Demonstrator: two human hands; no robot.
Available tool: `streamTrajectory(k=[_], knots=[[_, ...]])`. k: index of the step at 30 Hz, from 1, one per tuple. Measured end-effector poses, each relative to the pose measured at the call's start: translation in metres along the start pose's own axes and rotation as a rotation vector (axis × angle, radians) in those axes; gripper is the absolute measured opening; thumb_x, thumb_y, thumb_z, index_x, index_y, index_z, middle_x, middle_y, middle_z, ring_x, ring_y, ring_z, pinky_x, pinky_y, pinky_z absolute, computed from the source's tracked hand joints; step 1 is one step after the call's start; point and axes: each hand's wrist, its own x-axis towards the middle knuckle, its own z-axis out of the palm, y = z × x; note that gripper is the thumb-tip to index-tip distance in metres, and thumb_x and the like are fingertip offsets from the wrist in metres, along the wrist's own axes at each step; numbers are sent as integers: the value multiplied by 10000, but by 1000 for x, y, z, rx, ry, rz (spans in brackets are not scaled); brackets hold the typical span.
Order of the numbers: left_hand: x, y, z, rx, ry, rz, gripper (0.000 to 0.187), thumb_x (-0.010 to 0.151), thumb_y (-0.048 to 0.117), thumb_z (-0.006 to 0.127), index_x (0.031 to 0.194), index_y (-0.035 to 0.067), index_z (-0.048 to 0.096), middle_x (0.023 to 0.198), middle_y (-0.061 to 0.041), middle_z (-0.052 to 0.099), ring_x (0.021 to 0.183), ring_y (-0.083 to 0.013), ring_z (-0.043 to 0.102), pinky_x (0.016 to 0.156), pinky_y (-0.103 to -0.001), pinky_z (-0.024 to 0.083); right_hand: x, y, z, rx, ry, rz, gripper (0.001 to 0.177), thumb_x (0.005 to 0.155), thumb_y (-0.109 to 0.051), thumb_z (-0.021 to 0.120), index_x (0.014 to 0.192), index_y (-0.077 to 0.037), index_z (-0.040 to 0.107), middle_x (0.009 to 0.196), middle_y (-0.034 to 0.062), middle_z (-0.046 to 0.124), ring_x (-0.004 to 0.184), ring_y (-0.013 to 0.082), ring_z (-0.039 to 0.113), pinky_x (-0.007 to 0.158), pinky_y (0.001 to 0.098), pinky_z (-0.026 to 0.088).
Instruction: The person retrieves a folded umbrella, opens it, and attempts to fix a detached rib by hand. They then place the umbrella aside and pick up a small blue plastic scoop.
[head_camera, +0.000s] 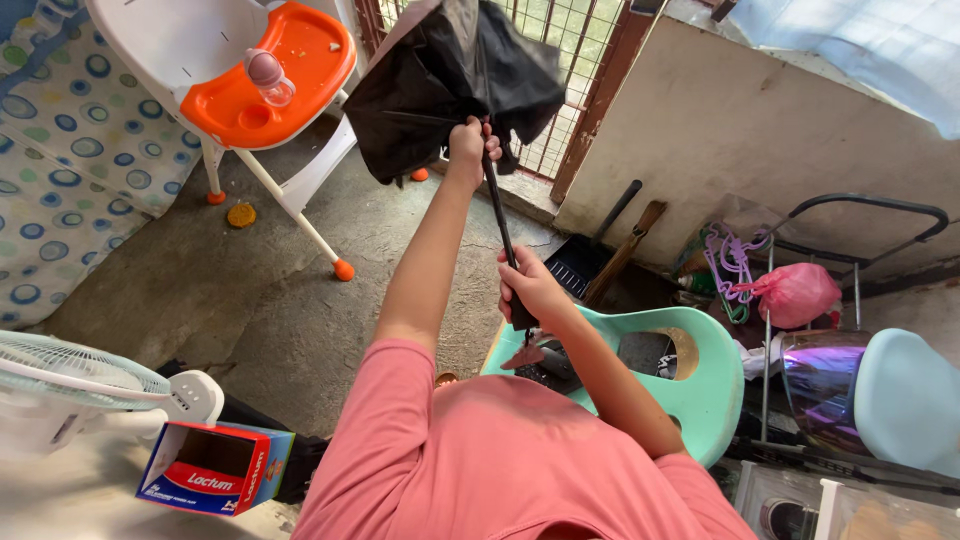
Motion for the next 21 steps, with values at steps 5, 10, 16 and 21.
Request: streamTrajectory(k=[5, 10, 16, 21], knots=[[15, 3, -11, 172, 21, 111, 333, 1094, 270, 421, 858, 42, 480, 664, -15, 418, 469, -128, 398, 413, -317, 316, 7, 2, 3, 84, -23, -6, 189, 1039, -169, 542, 1195, -100, 459, 674, 32, 518, 502, 166, 558, 452, 329, 456], [16, 0, 0, 138, 40, 79, 349, 1088, 263, 414, 810, 61, 474, 649, -13, 386, 456, -125, 382, 403, -309, 293, -2, -15, 15, 180, -25, 21, 180, 1027, -152, 545, 1175, -108, 451, 690, 19, 515, 510, 158, 555, 454, 320, 453], [-66, 21, 42, -235, -149, 33, 313, 1109, 274, 376, 1016, 8, 513, 836, -64, 503, 625, -148, 479, 576, -308, 380, -28, -11, -11, 867, -439, 7, 194, 1092, -83, 524, 1272, -104, 454, 619, -18, 404, 455, 119, 451, 420, 296, 390], [-146, 49, 65, -509, -489, 39, 377, 1123, 313, 355, 1165, -4, 555, 981, -85, 597, 731, -154, 535, 690, -301, 438, -13, 49, -18, 542, -399, -154, 170, 1080, -163, 516, 1223, -113, 441, 590, 35, 443, 429, 180, 470, 402, 327, 407]])
